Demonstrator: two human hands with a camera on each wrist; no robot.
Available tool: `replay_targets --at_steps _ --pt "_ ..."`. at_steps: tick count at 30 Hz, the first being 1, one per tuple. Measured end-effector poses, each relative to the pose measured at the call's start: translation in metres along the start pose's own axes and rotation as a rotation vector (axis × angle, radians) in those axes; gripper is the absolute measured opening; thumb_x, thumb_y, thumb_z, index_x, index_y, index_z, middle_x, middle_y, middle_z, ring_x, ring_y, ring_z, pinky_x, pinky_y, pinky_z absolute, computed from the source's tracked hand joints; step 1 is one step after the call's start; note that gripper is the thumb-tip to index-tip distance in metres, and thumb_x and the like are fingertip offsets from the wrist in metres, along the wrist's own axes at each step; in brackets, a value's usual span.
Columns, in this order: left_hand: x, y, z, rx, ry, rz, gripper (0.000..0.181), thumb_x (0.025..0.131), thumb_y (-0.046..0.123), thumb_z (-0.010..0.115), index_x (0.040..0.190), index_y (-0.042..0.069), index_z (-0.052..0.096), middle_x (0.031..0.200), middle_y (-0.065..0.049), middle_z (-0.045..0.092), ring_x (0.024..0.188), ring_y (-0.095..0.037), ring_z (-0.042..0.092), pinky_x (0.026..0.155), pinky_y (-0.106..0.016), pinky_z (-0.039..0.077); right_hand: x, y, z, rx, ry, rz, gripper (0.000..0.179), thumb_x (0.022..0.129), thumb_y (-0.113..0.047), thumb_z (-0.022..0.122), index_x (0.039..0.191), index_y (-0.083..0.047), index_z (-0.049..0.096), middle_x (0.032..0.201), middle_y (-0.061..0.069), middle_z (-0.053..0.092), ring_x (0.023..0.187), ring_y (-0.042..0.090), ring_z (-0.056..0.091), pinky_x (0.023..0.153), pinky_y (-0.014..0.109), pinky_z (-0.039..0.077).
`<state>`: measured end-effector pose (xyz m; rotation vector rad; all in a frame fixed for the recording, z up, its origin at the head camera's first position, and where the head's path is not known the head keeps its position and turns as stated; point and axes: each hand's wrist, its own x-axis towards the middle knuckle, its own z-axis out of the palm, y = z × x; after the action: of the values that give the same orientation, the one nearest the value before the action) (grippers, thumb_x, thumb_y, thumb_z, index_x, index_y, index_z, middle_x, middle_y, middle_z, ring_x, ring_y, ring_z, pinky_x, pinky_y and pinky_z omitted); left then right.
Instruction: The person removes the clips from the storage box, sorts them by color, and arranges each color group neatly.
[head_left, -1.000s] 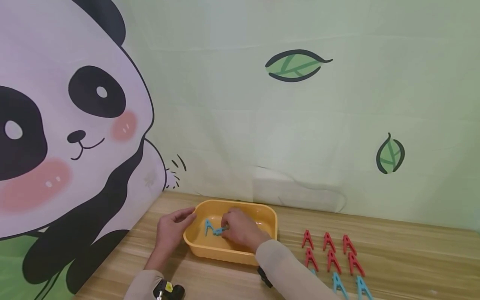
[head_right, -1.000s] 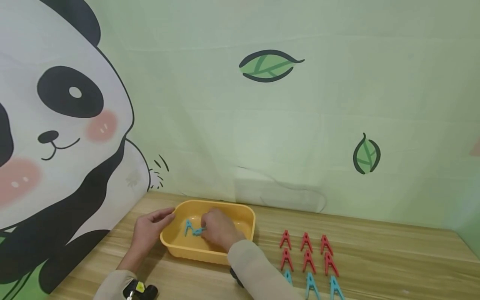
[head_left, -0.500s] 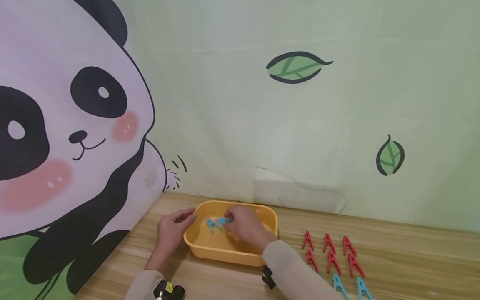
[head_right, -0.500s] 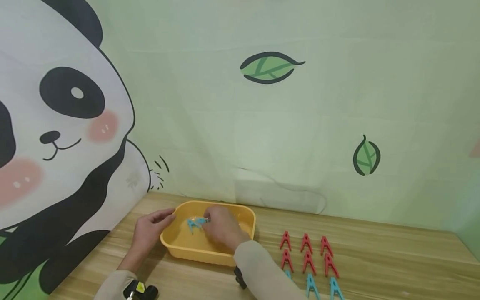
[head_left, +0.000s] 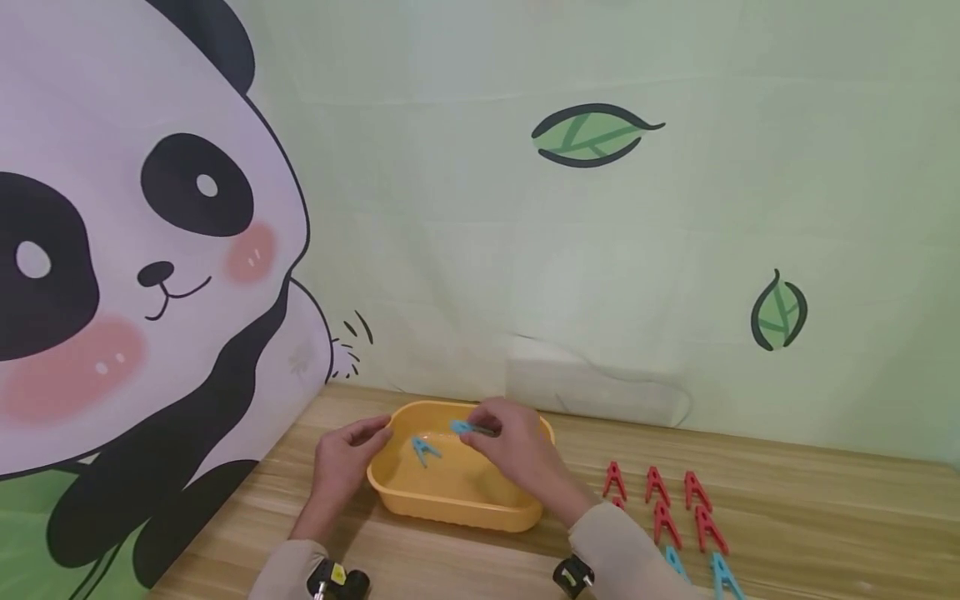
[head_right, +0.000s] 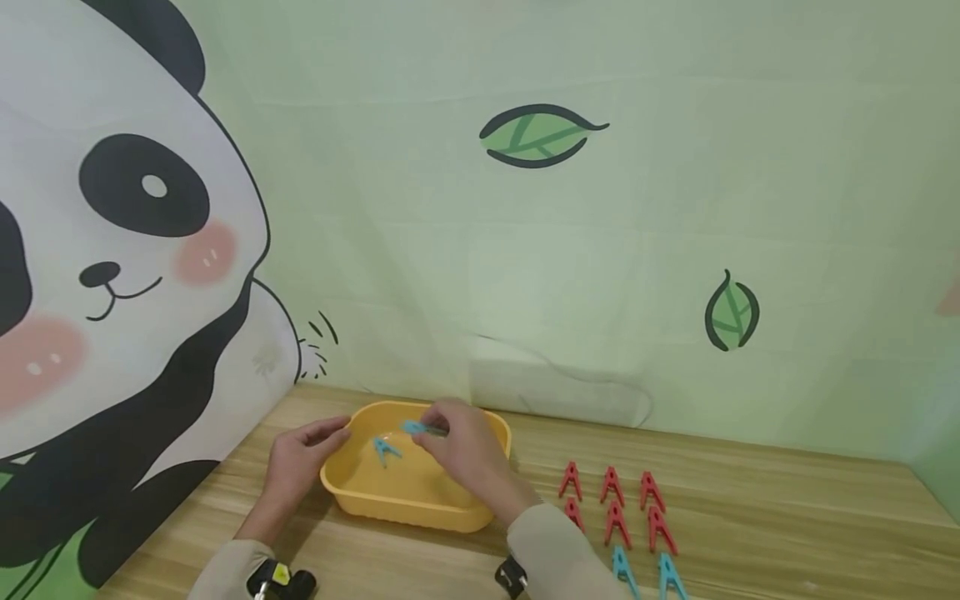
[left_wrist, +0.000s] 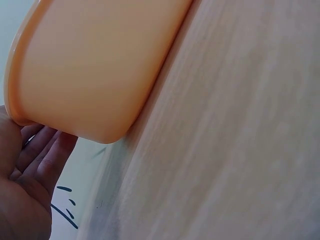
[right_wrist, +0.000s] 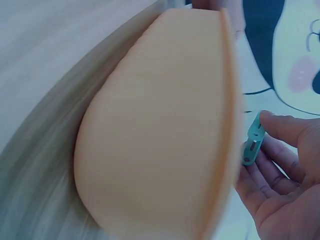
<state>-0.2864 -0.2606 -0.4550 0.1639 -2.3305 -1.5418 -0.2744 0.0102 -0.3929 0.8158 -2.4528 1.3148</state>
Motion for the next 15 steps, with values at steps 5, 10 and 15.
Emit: replay_targets --at_steps 5,10,15 --pt "-0.001 0.002 0.000 -0.012 0.000 -0.001 0.029 0.100 0.014 0.076 0.125 -0.001 0.076 0.124 -0.016 0.075 0.119 -0.031 0.070 0.088 -0.015 0.055 -0.013 -0.003 -0.015 0.015 0.035 -0.016 0.011 0.092 -0.010 0.085 0.096 -0.010 0.075 0.097 -0.003 0.073 0.093 0.019 0.071 0.086 0.038 0.061" --pt "-0.001 0.001 0.000 -0.006 0.003 0.004 0.029 0.100 0.015 0.076 0.125 0.000 0.077 0.124 -0.016 0.076 0.118 -0.031 0.070 0.087 -0.013 0.054 -0.027 -0.004 -0.033 -0.001 0.063 0.000 0.012 0.091 -0.013 0.086 0.096 -0.013 0.076 0.099 -0.006 0.073 0.096 0.021 0.073 0.088 0.044 0.062" --pt "-0.001 0.001 0.000 -0.004 0.005 0.011 0.029 0.100 0.016 0.077 0.124 0.000 0.077 0.123 -0.015 0.076 0.118 -0.030 0.070 0.083 -0.010 0.051 -0.044 -0.004 -0.050 0.049 0.086 0.047 0.015 0.090 -0.014 0.087 0.100 -0.014 0.076 0.100 -0.006 0.074 0.095 0.018 0.074 0.085 0.041 0.063"
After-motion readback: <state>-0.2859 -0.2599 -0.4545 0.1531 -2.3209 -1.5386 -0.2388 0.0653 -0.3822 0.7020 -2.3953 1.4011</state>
